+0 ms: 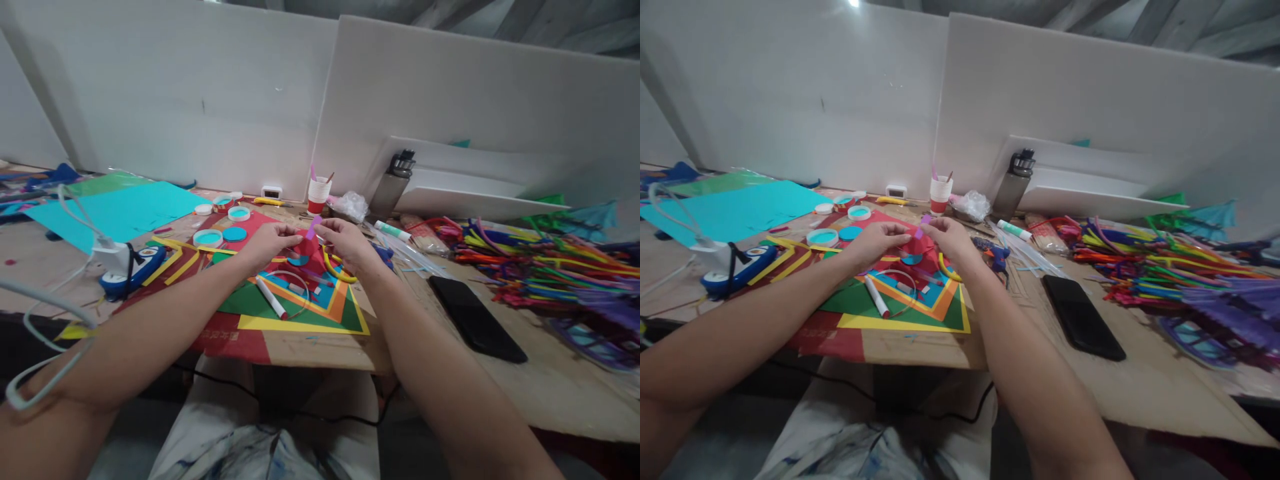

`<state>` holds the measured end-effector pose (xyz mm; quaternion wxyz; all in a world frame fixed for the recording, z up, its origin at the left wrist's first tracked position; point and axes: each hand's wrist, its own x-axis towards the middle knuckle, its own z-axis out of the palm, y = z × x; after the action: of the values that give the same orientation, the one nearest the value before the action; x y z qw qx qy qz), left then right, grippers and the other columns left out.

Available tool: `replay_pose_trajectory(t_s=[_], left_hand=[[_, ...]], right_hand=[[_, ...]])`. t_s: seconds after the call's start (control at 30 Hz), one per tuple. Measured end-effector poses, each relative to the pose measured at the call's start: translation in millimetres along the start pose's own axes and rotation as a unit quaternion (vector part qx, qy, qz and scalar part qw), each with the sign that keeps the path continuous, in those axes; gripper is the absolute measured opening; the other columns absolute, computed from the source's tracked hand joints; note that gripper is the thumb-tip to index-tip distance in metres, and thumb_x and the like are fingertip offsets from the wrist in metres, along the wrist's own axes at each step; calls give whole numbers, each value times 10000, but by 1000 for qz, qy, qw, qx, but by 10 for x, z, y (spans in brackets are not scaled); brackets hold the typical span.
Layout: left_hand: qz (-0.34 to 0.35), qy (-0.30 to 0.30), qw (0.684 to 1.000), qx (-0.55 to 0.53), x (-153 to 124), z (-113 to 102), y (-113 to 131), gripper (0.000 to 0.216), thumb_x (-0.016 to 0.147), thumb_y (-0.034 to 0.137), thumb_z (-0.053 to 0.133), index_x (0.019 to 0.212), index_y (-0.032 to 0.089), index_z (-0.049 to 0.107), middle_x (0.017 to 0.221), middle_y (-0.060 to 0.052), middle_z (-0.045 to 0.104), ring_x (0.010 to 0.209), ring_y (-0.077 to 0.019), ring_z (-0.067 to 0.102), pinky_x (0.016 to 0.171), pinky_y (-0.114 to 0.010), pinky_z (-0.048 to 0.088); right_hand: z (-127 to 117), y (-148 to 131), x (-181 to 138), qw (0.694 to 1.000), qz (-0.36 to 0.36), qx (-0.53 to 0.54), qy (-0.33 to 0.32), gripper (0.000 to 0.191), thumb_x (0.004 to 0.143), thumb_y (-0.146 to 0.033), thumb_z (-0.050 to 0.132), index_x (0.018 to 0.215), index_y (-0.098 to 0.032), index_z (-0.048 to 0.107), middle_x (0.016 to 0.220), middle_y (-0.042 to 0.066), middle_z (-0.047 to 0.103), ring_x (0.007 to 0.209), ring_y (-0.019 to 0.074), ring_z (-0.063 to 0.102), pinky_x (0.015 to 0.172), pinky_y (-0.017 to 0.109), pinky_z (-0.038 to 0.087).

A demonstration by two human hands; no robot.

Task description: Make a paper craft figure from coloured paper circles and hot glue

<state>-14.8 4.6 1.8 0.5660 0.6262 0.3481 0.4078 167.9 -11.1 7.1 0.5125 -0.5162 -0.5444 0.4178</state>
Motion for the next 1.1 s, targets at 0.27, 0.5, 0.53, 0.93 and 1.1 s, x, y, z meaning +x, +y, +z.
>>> replay_pose_trajectory(t_s=[0.27, 0.5, 0.53, 0.93, 1.1], left_hand=[[-48, -5, 979, -199, 40, -27, 53, 252, 710, 137, 745, 932, 125, 625, 719, 0, 629, 561, -68, 586, 551, -185, 516], [-62, -115, 959, -252, 0, -6, 84, 388, 708, 173, 761, 1066, 143, 614, 737, -6, 630, 576, -60, 587, 533, -146, 488], [-63, -122, 962, -236, -2, -6, 95, 383, 710, 192, 761, 1061, 145, 615, 743, -12, 637, 587, -66, 595, 539, -151, 487], [13, 175, 841, 512, 217, -663, 115, 215, 797, 327, 593, 869, 143, 678, 866, -79, 696, 757, -164, 598, 669, -253, 429], [-64, 77, 776, 622, 244, -655, -35, 184, 747, 292, 609, 811, 156, 715, 811, -94, 699, 742, -205, 615, 642, -270, 403]], right_hand=[[24, -24, -6, 990, 22, 125, -64, 313, 671, -412, 703, 909, -219, 635, 817, -22, 588, 626, 74, 499, 577, 208, 441], [135, -59, -103, 979, -38, 115, -166, 350, 648, -397, 754, 940, -248, 628, 855, -33, 626, 706, 91, 547, 649, 223, 459], [145, -62, -110, 978, -39, 123, -165, 350, 643, -401, 760, 923, -242, 622, 826, -37, 621, 692, 90, 546, 645, 225, 458], [89, -94, -73, 994, -10, 109, -25, 214, 713, -321, 718, 787, -186, 570, 655, -35, 618, 491, 71, 539, 449, 181, 424], [110, -53, -77, 997, -8, 70, -16, 130, 730, -246, 688, 777, -181, 586, 632, -30, 622, 499, 93, 586, 471, 202, 485]])
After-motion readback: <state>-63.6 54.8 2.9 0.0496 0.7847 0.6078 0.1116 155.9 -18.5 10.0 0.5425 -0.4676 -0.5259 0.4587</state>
